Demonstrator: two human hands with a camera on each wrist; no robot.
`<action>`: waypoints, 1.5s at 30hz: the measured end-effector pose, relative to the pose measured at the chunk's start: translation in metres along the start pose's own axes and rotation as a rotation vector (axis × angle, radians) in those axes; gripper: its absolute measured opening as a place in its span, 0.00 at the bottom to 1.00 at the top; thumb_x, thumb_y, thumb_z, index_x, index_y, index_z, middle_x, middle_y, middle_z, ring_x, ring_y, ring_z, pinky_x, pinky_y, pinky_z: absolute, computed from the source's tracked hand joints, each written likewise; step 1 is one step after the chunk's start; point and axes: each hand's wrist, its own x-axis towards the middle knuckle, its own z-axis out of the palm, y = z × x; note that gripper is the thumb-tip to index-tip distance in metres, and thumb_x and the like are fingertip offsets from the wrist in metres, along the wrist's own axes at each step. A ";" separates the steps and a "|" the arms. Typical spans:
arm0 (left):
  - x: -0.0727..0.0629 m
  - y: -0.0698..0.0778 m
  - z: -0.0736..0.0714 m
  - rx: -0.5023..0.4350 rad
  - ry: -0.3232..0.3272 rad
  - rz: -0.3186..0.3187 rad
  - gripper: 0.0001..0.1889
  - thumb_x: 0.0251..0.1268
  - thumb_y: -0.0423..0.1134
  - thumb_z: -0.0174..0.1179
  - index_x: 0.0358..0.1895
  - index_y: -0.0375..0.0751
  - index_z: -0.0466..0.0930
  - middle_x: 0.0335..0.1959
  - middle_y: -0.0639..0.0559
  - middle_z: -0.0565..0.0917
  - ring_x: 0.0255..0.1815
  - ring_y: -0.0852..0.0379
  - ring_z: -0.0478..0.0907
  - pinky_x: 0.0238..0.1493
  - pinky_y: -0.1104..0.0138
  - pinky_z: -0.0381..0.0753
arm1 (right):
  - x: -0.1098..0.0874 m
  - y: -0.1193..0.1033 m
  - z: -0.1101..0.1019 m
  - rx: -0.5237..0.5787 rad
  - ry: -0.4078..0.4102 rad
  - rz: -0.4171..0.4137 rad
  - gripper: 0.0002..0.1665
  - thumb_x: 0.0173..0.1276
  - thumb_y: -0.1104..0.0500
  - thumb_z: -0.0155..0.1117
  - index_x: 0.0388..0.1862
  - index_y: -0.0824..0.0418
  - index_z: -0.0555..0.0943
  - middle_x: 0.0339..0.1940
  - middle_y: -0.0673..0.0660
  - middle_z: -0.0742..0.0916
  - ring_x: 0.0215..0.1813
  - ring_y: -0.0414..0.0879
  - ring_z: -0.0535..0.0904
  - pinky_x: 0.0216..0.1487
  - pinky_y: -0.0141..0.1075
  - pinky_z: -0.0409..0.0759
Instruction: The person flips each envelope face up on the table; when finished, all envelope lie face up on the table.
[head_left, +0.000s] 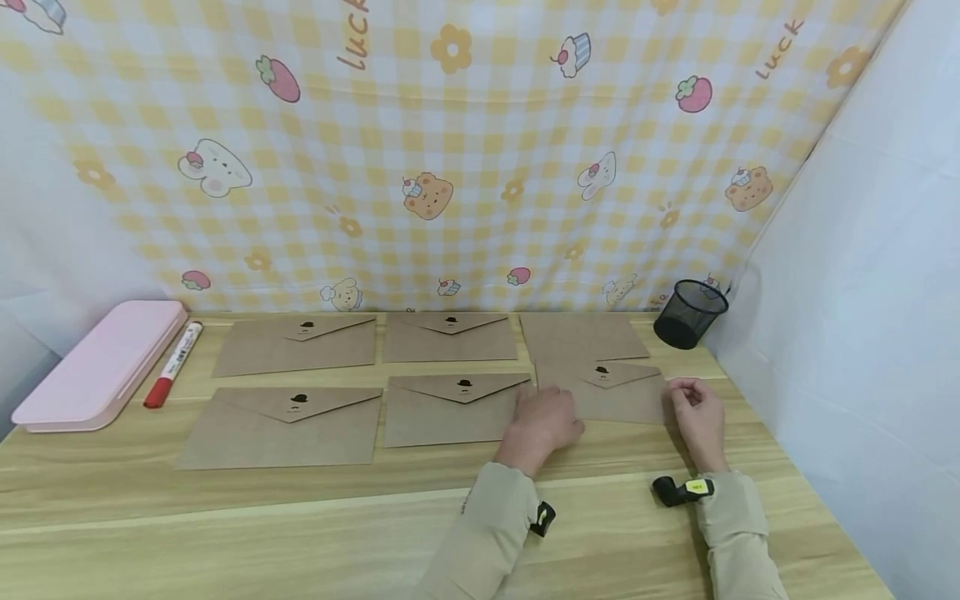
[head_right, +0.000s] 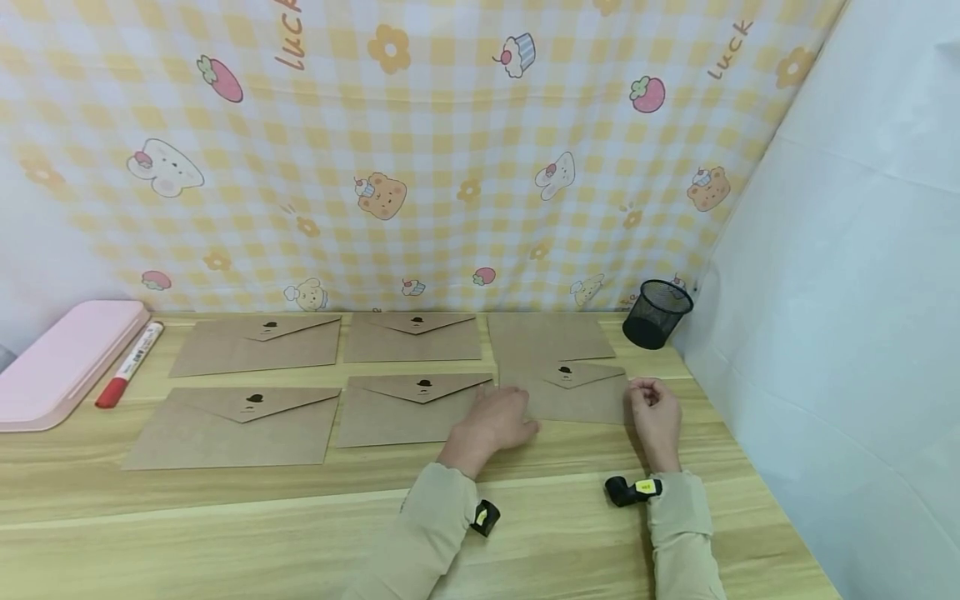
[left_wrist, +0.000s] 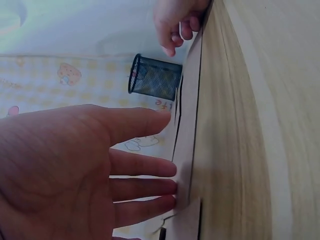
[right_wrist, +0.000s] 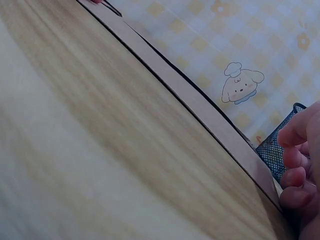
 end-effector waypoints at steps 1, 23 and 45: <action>-0.001 0.001 -0.001 -0.005 -0.009 -0.002 0.15 0.64 0.50 0.56 0.43 0.44 0.82 0.49 0.52 0.79 0.54 0.56 0.73 0.64 0.48 0.55 | 0.000 0.000 0.000 -0.005 0.000 0.001 0.08 0.66 0.65 0.54 0.37 0.69 0.79 0.28 0.50 0.78 0.27 0.34 0.70 0.27 0.22 0.68; 0.039 -0.035 0.007 -0.108 -0.008 -0.058 0.30 0.71 0.56 0.41 0.68 0.41 0.62 0.70 0.49 0.60 0.71 0.52 0.52 0.67 0.46 0.42 | 0.003 -0.002 0.006 -0.361 -0.327 -0.189 0.29 0.63 0.52 0.64 0.53 0.73 0.76 0.33 0.61 0.79 0.37 0.54 0.73 0.38 0.45 0.71; 0.087 -0.056 -0.050 -0.137 -0.011 0.053 0.11 0.61 0.42 0.59 0.29 0.37 0.78 0.41 0.46 0.79 0.41 0.52 0.75 0.43 0.62 0.75 | 0.027 -0.025 -0.017 -0.113 -0.179 -0.033 0.19 0.65 0.56 0.61 0.49 0.69 0.78 0.31 0.54 0.79 0.31 0.37 0.72 0.28 0.26 0.70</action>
